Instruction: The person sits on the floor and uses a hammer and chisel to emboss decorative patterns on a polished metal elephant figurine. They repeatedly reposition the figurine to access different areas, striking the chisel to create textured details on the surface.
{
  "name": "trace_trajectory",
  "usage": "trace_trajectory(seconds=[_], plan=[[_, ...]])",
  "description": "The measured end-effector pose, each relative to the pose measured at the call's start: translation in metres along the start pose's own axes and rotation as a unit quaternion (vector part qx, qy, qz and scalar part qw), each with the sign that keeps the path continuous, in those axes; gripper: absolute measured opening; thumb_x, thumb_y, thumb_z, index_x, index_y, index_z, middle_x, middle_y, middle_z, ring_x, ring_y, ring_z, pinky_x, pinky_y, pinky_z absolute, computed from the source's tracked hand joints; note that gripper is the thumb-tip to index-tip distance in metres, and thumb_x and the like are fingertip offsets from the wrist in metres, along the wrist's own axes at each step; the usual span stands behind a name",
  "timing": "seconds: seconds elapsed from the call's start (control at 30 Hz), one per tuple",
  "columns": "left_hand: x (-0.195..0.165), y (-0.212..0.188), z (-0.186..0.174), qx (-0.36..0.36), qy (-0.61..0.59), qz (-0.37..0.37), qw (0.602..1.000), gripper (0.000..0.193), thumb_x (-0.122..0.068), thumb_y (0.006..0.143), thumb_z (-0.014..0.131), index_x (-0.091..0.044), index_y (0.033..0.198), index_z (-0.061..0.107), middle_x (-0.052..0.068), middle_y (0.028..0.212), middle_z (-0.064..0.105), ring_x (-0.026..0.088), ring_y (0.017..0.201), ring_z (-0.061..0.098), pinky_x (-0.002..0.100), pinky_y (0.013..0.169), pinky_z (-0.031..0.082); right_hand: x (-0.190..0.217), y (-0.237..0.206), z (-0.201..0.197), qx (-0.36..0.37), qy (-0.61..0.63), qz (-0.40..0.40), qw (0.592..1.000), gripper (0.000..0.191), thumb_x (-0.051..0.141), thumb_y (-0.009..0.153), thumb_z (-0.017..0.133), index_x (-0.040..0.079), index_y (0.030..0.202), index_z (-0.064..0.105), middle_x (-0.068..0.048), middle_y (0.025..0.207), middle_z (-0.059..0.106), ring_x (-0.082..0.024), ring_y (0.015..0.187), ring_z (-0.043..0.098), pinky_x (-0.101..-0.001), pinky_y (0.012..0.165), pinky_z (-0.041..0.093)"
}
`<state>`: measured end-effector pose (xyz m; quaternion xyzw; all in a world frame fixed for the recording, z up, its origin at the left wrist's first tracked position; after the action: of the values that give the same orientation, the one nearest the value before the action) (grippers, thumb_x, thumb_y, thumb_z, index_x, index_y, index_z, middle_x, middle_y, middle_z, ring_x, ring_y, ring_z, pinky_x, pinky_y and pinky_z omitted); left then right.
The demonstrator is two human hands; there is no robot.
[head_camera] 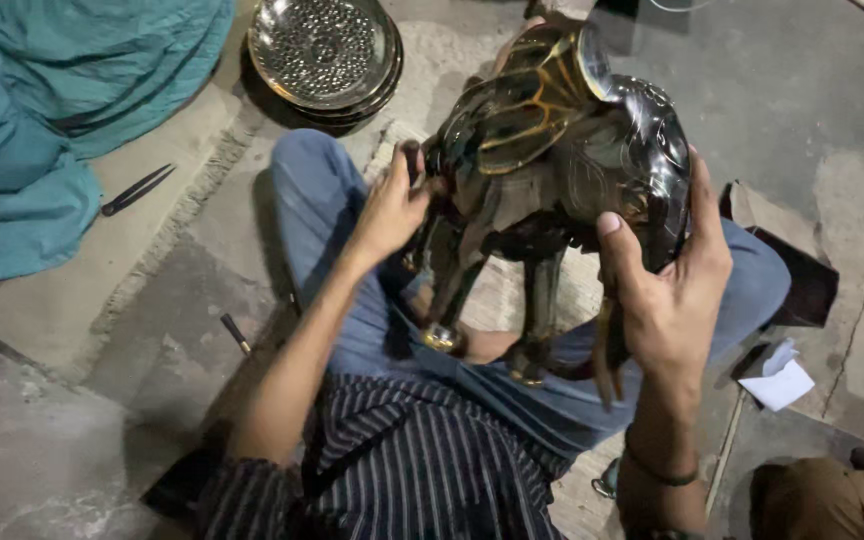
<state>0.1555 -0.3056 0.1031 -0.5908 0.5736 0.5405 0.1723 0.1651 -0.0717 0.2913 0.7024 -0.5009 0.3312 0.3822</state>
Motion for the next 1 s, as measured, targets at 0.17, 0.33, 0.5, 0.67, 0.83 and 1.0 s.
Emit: trace_trajectory(seconds=[0.17, 0.33, 0.5, 0.67, 0.83, 1.0], plan=[[-0.008, 0.021, 0.020, 0.133, -0.066, -0.063, 0.987, 0.044, -0.022, 0.103, 0.068, -0.009, 0.135, 0.041, 0.021, 0.097, 0.062, 0.043, 0.085, 0.067, 0.047, 0.077, 0.053, -0.010, -0.013, -0.012, -0.038, 0.013, -0.023, 0.999, 0.061, 0.013, 0.104, 0.072, -0.006, 0.155, 0.044, -0.009, 0.129, 0.067, -0.014, 0.111, 0.064, -0.0266, 0.101, 0.052], [-0.025, 0.025, 0.024, 0.142, -0.061, -0.041, 0.987, 0.041, -0.022, 0.106, 0.065, -0.006, 0.134, 0.040, 0.022, 0.108, 0.064, 0.043, 0.095, 0.068, 0.046, 0.080, 0.053, -0.020, -0.025, -0.018, -0.057, 0.006, -0.018, 0.998, 0.059, 0.013, 0.110, 0.073, -0.007, 0.155, 0.042, -0.013, 0.126, 0.070, -0.015, 0.110, 0.066, -0.0297, 0.107, 0.054], [-0.028, 0.014, 0.023, 0.150, -0.068, -0.083, 0.983, 0.036, -0.017, 0.106, 0.059, -0.005, 0.135, 0.042, 0.020, 0.104, 0.065, 0.040, 0.098, 0.071, 0.043, 0.085, 0.054, -0.017, -0.047, -0.012, -0.076, -0.023, -0.029, 0.996, 0.063, 0.012, 0.110, 0.072, -0.006, 0.160, 0.037, -0.017, 0.132, 0.072, -0.020, 0.120, 0.069, -0.0326, 0.112, 0.053], [-0.037, 0.007, 0.018, 0.138, -0.047, -0.034, 0.989, 0.032, -0.021, 0.105, 0.063, -0.004, 0.126, 0.045, 0.018, 0.111, 0.067, 0.039, 0.103, 0.069, 0.044, 0.088, 0.053, -0.009, -0.068, -0.011, -0.087, -0.024, 0.000, 0.996, 0.071, 0.014, 0.104, 0.070, -0.004, 0.162, 0.033, -0.019, 0.126, 0.075, -0.024, 0.114, 0.073, -0.0339, 0.103, 0.055], [-0.044, 0.008, 0.028, 0.123, -0.058, -0.060, 0.989, 0.030, -0.031, 0.107, 0.061, -0.006, 0.120, 0.051, 0.016, 0.105, 0.068, 0.035, 0.098, 0.071, 0.044, 0.088, 0.054, -0.001, -0.081, -0.017, -0.091, -0.042, 0.013, 0.995, 0.077, 0.015, 0.102, 0.070, -0.002, 0.164, 0.026, -0.021, 0.118, 0.076, -0.026, 0.108, 0.076, -0.0367, 0.099, 0.059], [-0.055, 0.000, 0.032, 0.133, -0.003, -0.127, 0.983, 0.029, -0.027, 0.110, 0.059, -0.002, 0.118, 0.046, 0.015, 0.100, 0.066, 0.034, 0.095, 0.067, 0.043, 0.084, 0.053, -0.002, -0.100, -0.014, -0.082, -0.037, 0.042, 0.995, 0.084, 0.018, 0.096, 0.069, -0.001, 0.163, 0.021, -0.023, 0.115, 0.076, -0.030, 0.103, 0.078, -0.0375, 0.090, 0.060]])
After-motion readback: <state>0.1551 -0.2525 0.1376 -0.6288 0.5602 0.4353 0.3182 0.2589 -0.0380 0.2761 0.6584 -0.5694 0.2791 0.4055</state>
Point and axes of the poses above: each hand's wrist, its own y-axis towards the middle knuckle, its own z-axis out of the palm, x = y × z, the point moved 5 cm from there along y, towards the middle knuckle
